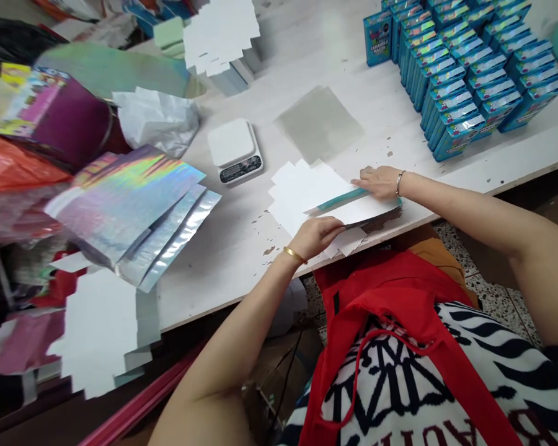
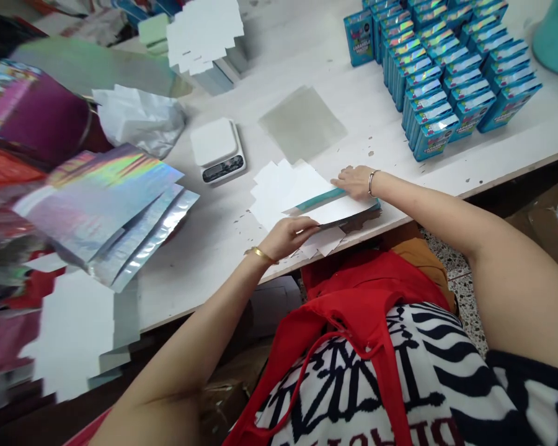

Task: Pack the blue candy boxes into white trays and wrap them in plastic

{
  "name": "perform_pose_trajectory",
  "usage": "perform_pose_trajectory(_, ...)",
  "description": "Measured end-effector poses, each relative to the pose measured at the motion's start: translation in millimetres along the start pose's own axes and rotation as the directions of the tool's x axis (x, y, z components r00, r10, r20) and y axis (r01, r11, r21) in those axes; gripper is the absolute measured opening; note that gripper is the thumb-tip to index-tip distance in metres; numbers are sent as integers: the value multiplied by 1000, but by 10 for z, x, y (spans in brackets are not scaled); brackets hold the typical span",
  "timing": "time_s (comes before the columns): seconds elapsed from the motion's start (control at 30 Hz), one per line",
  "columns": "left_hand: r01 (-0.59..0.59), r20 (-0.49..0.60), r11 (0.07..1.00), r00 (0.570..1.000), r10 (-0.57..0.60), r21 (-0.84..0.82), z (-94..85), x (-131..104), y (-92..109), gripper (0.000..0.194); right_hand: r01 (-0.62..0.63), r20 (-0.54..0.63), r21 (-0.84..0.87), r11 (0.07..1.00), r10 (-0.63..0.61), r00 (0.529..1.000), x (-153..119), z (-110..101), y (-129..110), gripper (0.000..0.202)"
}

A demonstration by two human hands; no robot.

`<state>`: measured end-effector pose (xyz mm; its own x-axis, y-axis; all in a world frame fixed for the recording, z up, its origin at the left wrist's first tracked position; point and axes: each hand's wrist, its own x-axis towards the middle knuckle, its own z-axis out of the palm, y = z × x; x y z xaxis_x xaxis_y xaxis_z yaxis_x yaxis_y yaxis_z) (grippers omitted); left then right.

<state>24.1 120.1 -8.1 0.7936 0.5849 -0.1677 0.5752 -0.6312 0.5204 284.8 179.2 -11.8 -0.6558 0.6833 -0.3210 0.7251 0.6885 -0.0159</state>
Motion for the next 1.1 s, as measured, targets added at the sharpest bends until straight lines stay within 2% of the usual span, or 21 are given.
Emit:
perform_pose_trajectory(0.07,32,-79,994,996,-40,-108,51,81,-91,24,-18,-182,28,999,22,983,-84,-46,-54,51)
perform_pose_trajectory(0.13,68,-111,974,989,-94,-215,66,165,-181,17,-18,-371,45,999,34,928,-235,-32,-189,57)
perform_pose_trajectory(0.17,91,-123,965,985,-124,-248,71,197,-219,17,-8,-435,44,999,26,900,-326,11,-278,60)
perform_pose_trajectory(0.23,115,-156,965,976,-155,-237,90,234,-268,17,16,-481,32,999,1,877,-501,175,-461,63)
perform_pose_trajectory(0.3,84,-224,992,969,-103,-94,138,227,-274,21,3,-497,26,1000,10,868,-614,403,-600,57)
perform_pose_trajectory(0.37,16,-267,993,963,17,121,217,188,-246,31,-42,-515,42,998,57,855,-640,616,-667,47)
perform_pose_trajectory(0.43,-17,-270,957,958,98,288,314,138,-198,39,-75,-520,71,995,101,848,-608,747,-681,42)
perform_pose_trajectory(0.47,-7,-264,943,959,100,332,363,117,-173,40,-87,-514,87,992,119,849,-587,773,-680,40)
perform_pose_trajectory(0.6,67,-218,943,976,6,326,506,88,-92,32,-139,-396,127,982,179,901,-544,687,-679,34)
perform_pose_trajectory(0.77,168,-197,982,969,-149,85,478,142,-98,21,-198,-183,128,972,219,958,-512,479,-674,29)
perform_pose_trajectory(0.87,229,-61,972,971,-232,-49,364,235,-164,20,-224,-88,145,964,238,967,-473,374,-649,25)
perform_pose_trajectory(0.97,274,104,953,960,-261,-133,207,367,-236,24,-217,7,165,962,219,976,-420,253,-588,27)
perform_pose_trajectory(1.1,364,314,909,904,-291,-206,6,504,-262,28,-218,233,204,954,169,958,-310,71,-460,34)
